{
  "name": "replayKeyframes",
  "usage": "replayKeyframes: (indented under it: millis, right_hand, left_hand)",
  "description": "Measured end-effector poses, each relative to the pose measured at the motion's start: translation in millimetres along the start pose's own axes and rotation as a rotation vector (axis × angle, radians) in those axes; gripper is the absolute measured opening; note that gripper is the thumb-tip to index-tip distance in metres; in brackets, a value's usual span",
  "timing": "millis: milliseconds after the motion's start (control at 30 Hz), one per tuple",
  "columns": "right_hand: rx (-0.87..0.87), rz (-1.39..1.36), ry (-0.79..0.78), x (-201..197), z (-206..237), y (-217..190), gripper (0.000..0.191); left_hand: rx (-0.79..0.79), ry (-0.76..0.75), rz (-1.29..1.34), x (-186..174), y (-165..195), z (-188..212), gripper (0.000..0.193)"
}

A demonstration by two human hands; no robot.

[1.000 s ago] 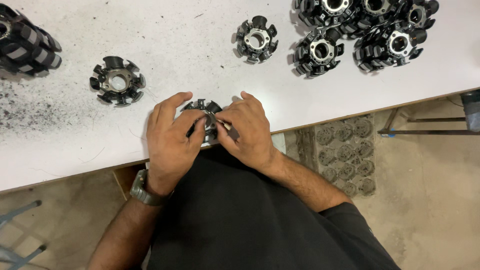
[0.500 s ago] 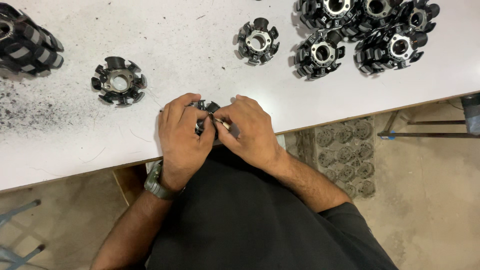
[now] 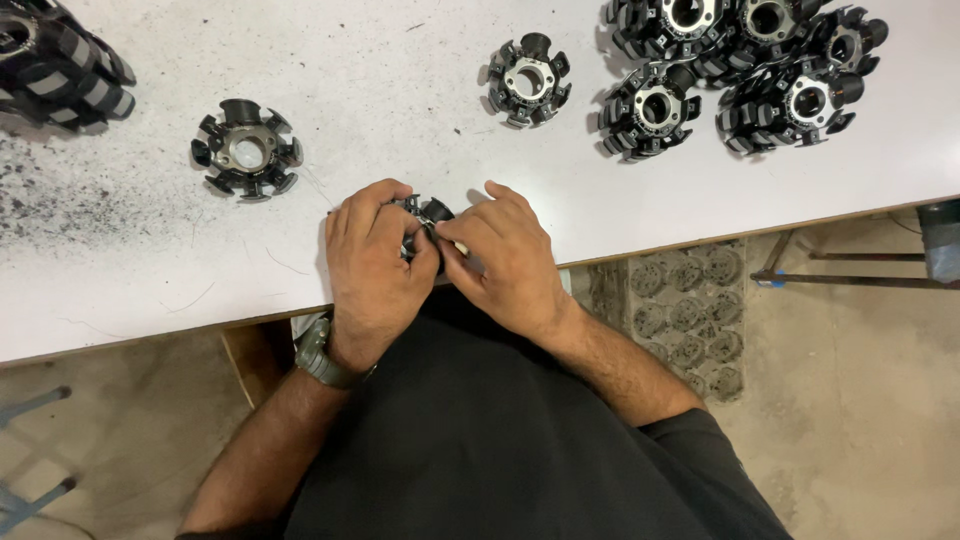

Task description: The person uses a small rectangular tool to scrape and wipe the surfaces of black mechanical parts on a white table. They handle several parts one at a time, rotating them to reach different areas, then place them back on the table.

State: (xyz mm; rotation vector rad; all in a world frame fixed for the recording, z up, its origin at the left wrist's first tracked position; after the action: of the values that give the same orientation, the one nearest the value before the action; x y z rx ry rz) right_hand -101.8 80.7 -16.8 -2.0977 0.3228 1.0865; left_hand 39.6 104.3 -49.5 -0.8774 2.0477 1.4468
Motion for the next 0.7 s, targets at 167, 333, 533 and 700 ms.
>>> replayKeyframes:
  millis: [167, 333, 533, 700]
  right_hand:
    - [-0.003, 0.029, -0.056, 1, -5, -3, 0.021]
    - [0.040, -0.087, 0.002, -7, -1, 0, 0.017]
    - [0.078, -0.139, 0.092, -4, 4, 8, 0.017]
    - [0.092, -0.126, 0.080, 3, 2, 10, 0.017]
  left_hand:
    - [0.005, 0.004, 0.016, -3, 3, -1, 0.014]
    - [0.029, 0.106, 0.059, -33, 11, -1, 0.015]
    - [0.078, -0.124, -0.089, -34, 13, -15, 0.024]
    - [0.035, -0.196, -0.184, -21, 15, -25, 0.020]
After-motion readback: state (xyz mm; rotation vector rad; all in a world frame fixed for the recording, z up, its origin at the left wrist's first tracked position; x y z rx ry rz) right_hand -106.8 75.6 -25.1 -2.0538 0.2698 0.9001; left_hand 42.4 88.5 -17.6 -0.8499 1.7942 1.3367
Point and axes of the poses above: each hand's wrist, its own z-axis away from the middle knuckle, its own x-axis out of the palm, y = z × x, the point moved 7 cm from there along -z, towards the middle knuckle, and after that the axes turned 7 degrees about -y, right-handed, at the moved point
